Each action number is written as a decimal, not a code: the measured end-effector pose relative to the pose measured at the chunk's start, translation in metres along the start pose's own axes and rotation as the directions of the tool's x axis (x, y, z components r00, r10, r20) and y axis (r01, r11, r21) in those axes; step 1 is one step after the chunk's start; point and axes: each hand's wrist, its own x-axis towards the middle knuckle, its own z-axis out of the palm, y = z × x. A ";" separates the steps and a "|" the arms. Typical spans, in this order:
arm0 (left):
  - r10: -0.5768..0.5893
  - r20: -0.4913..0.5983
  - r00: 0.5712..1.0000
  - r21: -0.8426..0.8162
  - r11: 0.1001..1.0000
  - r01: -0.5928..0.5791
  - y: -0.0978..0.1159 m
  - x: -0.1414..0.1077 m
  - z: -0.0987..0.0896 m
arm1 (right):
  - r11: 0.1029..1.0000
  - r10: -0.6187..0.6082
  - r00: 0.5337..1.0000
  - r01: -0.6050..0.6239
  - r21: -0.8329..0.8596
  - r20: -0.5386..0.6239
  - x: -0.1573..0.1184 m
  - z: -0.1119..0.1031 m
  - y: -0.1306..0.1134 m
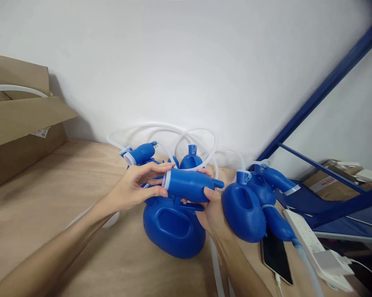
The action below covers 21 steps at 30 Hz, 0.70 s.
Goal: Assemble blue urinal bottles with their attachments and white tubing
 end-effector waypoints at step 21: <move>0.013 0.299 0.954 0.720 0.653 -0.234 0.047 -0.025 -0.044 | 0.455 0.314 0.854 0.248 -0.855 0.415 0.029 -0.054 -0.010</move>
